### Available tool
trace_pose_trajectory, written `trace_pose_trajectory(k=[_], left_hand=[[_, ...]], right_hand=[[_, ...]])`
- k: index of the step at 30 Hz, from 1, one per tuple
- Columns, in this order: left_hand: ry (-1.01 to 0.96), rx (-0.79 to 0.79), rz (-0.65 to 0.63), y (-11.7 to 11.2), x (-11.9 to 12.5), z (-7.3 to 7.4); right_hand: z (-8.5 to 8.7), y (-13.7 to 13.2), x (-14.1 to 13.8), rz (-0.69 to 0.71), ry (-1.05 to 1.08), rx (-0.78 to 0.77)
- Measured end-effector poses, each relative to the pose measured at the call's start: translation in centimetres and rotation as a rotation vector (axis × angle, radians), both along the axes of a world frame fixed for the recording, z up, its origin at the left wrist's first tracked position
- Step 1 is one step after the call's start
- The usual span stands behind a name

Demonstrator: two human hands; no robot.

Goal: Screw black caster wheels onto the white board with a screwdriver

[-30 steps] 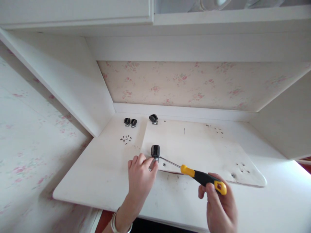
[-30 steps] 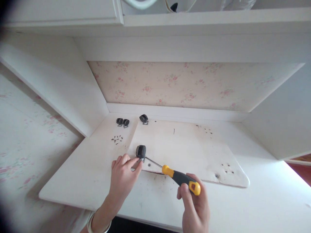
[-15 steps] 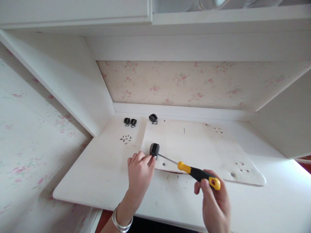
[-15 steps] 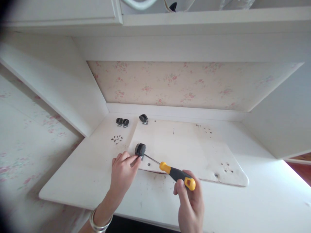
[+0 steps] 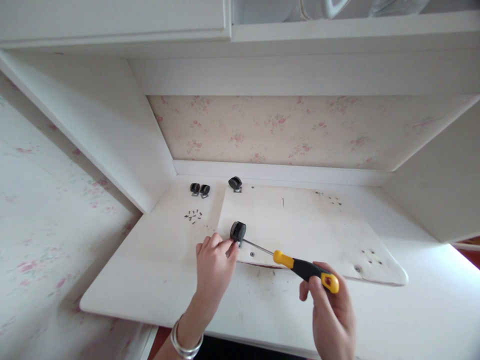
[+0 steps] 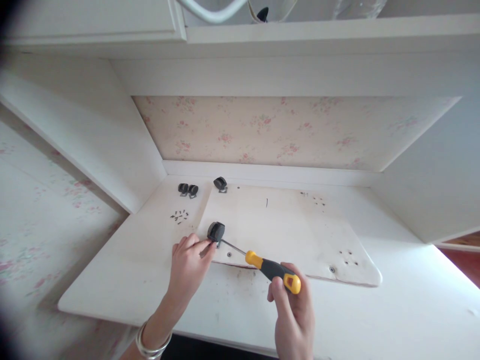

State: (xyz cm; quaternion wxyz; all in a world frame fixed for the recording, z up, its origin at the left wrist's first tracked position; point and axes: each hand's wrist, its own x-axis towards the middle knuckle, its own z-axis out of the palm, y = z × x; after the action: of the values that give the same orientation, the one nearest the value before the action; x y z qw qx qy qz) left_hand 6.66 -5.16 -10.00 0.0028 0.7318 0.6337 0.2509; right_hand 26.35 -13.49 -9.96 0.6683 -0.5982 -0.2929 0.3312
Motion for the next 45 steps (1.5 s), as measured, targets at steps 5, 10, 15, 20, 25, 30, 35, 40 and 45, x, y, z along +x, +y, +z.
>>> trace_pose_trajectory(k=[5,10,15,20,25,30,35,40,45], left_hand=[[-0.001,-0.007,-0.007,0.0,-0.1,0.0],[-0.028,0.004,0.001,0.0,-0.2,-0.2],[-0.063,-0.018,-0.006,-0.3,-0.7,-0.2],[-0.053,-0.019,0.024,-0.7,-2.3,-0.5],[-0.035,-0.037,-0.016,-0.8,-2.9,-0.9],[-0.051,-0.061,-0.043,-0.9,-2.4,-0.8],[-0.058,-0.099,-0.053,-0.9,-2.1,-0.8],[-0.062,-0.096,-0.051,-1.1,-1.9,-0.8],[-0.057,-0.11,-0.051,-1.2,-1.8,-0.7]], right_hand=[[0.1,0.0,0.0,0.0,-0.004,0.003],[0.1,0.1,0.0,0.006,0.01,0.004],[0.0,0.0,0.0,0.004,0.015,0.003],[-0.1,0.1,0.3,-0.005,0.023,-0.001],[0.2,0.1,0.3,-0.026,0.014,0.011],[0.8,0.0,0.3,-0.069,0.01,0.025],[0.8,-0.2,0.5,-0.083,0.016,0.02],[0.4,-0.3,0.6,-0.065,0.053,0.016],[0.3,-0.1,0.4,-0.053,0.066,0.022]])
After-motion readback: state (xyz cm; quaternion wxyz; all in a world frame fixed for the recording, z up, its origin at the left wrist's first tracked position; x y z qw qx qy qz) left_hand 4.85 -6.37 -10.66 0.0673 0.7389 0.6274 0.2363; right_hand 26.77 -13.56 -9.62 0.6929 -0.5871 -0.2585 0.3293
